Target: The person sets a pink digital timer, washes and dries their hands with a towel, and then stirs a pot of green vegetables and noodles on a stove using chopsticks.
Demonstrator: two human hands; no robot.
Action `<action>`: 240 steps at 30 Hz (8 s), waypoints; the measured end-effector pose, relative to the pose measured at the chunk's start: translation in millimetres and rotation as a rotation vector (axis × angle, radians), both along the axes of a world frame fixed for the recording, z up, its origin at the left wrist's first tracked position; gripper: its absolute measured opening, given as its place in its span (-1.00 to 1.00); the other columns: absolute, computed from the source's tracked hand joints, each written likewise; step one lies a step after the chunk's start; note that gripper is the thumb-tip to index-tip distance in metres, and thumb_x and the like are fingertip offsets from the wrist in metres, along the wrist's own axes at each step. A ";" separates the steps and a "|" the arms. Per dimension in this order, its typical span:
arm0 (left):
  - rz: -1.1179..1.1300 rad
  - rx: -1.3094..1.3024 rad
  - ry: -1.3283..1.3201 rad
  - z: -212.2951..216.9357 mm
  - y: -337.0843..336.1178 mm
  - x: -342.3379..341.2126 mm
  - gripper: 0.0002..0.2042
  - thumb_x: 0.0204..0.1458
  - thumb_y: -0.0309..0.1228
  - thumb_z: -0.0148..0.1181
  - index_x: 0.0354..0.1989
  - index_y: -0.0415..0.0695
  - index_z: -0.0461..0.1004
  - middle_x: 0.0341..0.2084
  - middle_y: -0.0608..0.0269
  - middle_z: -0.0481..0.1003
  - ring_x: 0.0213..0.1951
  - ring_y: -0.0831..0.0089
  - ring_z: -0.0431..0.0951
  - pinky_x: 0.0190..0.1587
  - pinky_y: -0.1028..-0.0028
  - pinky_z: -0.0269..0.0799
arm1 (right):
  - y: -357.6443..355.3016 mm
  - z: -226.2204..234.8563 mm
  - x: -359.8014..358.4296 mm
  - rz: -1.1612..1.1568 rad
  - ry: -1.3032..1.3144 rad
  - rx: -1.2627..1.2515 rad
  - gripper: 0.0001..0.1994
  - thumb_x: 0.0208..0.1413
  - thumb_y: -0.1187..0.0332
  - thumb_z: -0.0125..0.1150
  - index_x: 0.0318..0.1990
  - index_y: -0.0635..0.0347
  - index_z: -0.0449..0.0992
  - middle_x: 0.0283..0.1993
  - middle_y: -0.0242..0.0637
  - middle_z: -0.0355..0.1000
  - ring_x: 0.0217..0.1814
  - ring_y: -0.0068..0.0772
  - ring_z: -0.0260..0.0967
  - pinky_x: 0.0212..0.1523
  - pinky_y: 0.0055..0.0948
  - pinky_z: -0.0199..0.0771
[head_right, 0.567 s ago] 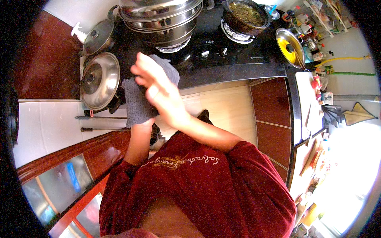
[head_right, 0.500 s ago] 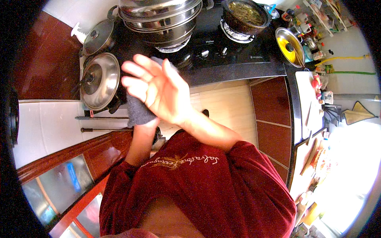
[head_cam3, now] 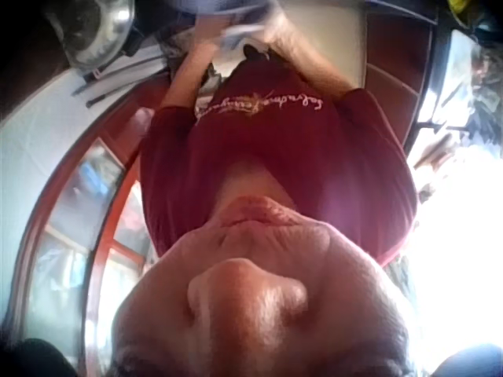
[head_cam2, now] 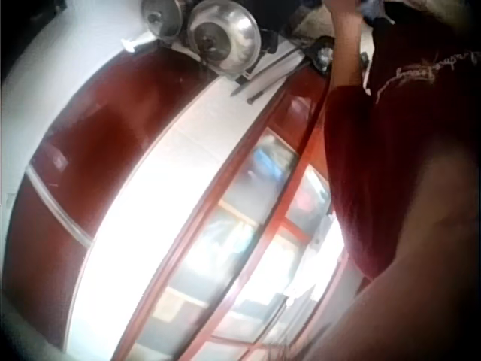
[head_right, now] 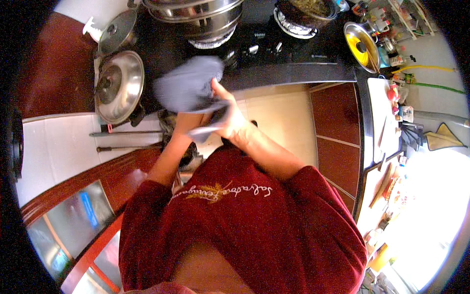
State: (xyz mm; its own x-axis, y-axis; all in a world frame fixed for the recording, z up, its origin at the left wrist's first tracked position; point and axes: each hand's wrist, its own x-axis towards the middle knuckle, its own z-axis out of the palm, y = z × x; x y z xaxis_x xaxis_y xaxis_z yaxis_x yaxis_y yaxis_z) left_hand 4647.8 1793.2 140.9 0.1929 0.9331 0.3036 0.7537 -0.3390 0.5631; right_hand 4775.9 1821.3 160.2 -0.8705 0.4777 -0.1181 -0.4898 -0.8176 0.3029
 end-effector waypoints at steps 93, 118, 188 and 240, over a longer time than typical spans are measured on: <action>0.598 -0.536 -1.361 -52.9 -59.5 -87.6 -0.84 -0.06 -0.41 0.15 -0.33 -0.23 0.46 -0.48 0.40 0.45 -0.40 0.64 0.39 -0.29 0.65 0.23 | 17.3 -63.5 57.0 -0.117 -1.323 0.632 -0.86 0.08 0.38 -0.01 -0.22 0.18 0.39 -0.31 -0.39 0.39 -0.25 -0.53 0.32 -0.12 -0.50 0.28; 0.454 -0.095 0.109 -144.5 100.2 -107.8 -0.51 -0.16 -0.42 0.16 0.04 -0.01 0.27 0.11 0.05 0.15 0.12 0.03 0.14 0.11 0.23 0.09 | 144.8 -162.2 23.5 -0.072 -2.150 2.035 -0.51 -0.14 0.31 0.15 0.03 0.10 0.27 0.15 -0.14 0.13 0.13 -0.04 0.11 0.05 -0.17 0.19; -0.201 -0.804 -0.080 -129.1 102.7 348.3 -0.75 -0.05 -0.31 0.08 -0.25 -0.19 0.43 -0.40 0.08 0.50 -0.31 0.27 0.51 -0.24 0.40 0.39 | -3.3 -155.4 547.2 0.427 -2.071 1.150 -0.67 -0.03 0.16 0.07 -0.18 0.19 0.46 -0.20 -0.05 0.42 -0.12 -0.07 0.36 -0.11 -0.29 0.35; 0.629 -0.243 0.431 -159.1 265.3 151.7 -0.76 -0.19 -0.28 0.29 -0.53 -0.25 0.52 -0.70 0.28 0.48 -0.63 0.59 0.41 -0.48 0.53 0.32 | -21.7 -249.2 499.9 0.336 -1.905 0.832 -0.77 0.03 0.26 0.01 -0.26 0.21 0.45 -0.20 -0.05 0.40 -0.17 -0.02 0.34 -0.17 -0.27 0.35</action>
State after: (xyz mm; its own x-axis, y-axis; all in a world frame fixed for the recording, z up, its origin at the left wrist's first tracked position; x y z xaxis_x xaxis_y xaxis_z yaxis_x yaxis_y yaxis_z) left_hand 4799.6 2058.5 -18.3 -0.3375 0.9364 0.0962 0.9308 0.3168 0.1824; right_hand 5275.8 1799.6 -89.0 -0.0037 0.7628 -0.6466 0.4811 -0.5655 -0.6699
